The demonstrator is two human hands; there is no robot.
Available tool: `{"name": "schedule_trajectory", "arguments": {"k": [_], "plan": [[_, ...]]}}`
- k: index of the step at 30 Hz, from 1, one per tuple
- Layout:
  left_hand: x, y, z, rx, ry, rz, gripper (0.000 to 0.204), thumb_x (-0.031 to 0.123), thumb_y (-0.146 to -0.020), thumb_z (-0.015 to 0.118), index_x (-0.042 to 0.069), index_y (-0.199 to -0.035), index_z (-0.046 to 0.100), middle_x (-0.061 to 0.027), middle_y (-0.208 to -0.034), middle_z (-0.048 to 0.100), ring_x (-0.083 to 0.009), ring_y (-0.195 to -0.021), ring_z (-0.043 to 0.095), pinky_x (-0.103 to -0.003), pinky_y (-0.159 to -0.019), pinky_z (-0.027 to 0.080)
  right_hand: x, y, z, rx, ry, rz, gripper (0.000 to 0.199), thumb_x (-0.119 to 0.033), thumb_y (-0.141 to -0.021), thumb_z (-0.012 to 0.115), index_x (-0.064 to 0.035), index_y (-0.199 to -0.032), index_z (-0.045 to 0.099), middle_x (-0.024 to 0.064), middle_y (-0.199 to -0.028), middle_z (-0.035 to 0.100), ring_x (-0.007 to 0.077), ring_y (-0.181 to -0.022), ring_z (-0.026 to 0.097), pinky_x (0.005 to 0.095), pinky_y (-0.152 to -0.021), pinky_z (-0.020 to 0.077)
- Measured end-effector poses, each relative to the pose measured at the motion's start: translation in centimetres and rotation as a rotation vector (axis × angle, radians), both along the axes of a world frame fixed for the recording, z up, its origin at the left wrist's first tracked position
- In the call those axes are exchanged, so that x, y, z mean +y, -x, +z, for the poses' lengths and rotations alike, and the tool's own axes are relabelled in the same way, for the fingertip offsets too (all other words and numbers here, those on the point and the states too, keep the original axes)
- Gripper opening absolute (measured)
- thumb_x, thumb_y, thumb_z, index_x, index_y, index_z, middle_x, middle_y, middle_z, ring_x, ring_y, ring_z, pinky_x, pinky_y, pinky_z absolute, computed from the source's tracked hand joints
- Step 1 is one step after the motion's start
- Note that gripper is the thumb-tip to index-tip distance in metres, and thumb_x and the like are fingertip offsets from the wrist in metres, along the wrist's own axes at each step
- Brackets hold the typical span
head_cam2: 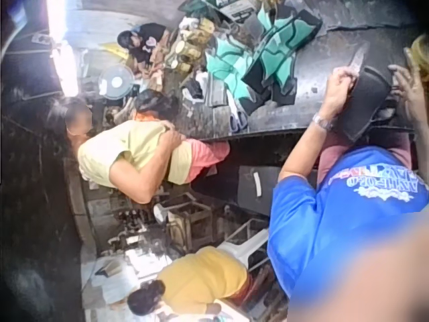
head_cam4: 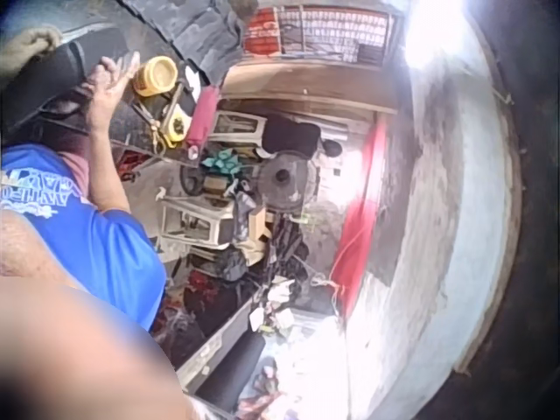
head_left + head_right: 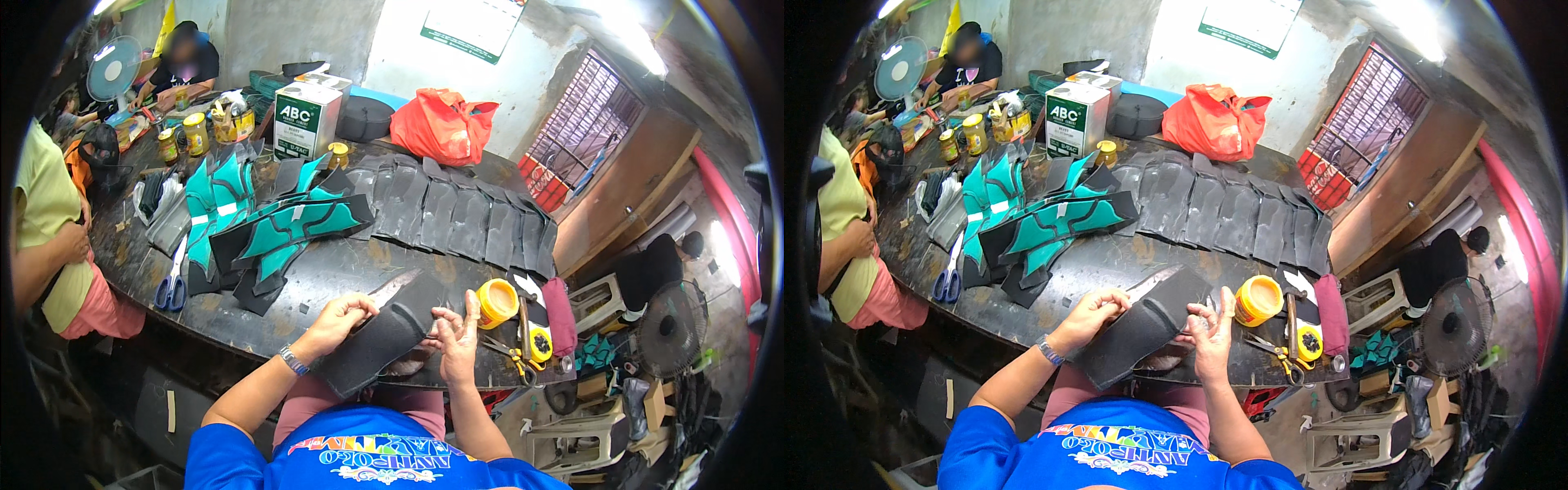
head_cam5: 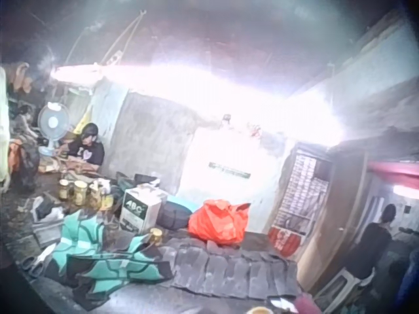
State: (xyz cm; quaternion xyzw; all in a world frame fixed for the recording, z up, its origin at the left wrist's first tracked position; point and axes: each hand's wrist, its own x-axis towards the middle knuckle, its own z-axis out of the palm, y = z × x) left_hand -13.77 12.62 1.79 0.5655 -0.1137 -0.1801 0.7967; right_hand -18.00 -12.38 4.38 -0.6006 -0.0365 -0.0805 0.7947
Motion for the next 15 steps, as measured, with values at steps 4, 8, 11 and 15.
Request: {"name": "schedule_trajectory", "arguments": {"k": [4, 8, 11, 15], "plan": [[-0.4, -0.1, 1.3, 0.044, -0.094, 0.048, 0.036, 0.020, -0.102, 0.057, 0.008, -0.135, 0.050, -0.0047, -0.111, 0.065, -0.0120, -0.095, 0.063, -0.026, -0.085, 0.051, 1.8, 0.3, -0.9, -0.113, 0.105, 0.047, 0.102, 0.011, -0.083, 0.070, -0.0211, -0.160, 0.012, 0.0160, -0.124, 0.054, 0.0106, -0.086, 0.060, 0.0239, -0.067, 0.0557], [-2.7, -0.4, 4.2, -0.237, -0.098, 0.012, 0.044, 0.014, -0.095, 0.067, 0.008, -0.137, 0.054, -0.0030, -0.123, 0.063, -0.0104, -0.111, 0.057, -0.028, -0.095, 0.047, 2.8, 0.9, 0.1, -0.263, 0.207, 0.005, 0.105, 0.015, -0.080, 0.069, -0.0209, -0.160, 0.012, 0.0183, -0.131, 0.049, 0.0107, -0.084, 0.060, 0.0228, -0.068, 0.0534], [-3.1, -0.8, 5.3, -0.341, -0.099, -0.110, 0.041, 0.008, -0.093, 0.064, 0.006, -0.134, 0.059, -0.0020, -0.128, 0.061, -0.0106, -0.114, 0.055, -0.028, -0.100, 0.044, 1.4, 1.5, 1.0, -0.294, 0.078, -0.055, 0.098, 0.006, -0.084, 0.070, -0.0177, -0.160, 0.012, 0.0198, -0.131, 0.051, 0.0126, -0.077, 0.062, 0.0247, -0.061, 0.0549], [-1.2, -1.3, 3.8, -0.414, -0.379, -0.300, 0.034, 0.016, -0.094, 0.058, 0.005, -0.125, 0.066, -0.0059, -0.125, 0.066, -0.0152, -0.116, 0.058, -0.032, -0.102, 0.044, -1.9, 1.6, 0.2, -0.285, 0.167, -0.102, 0.067, -0.031, -0.101, 0.059, -0.0097, -0.156, 0.027, 0.0146, -0.125, 0.056, 0.0143, -0.075, 0.063, 0.0233, -0.064, 0.0490]]}}
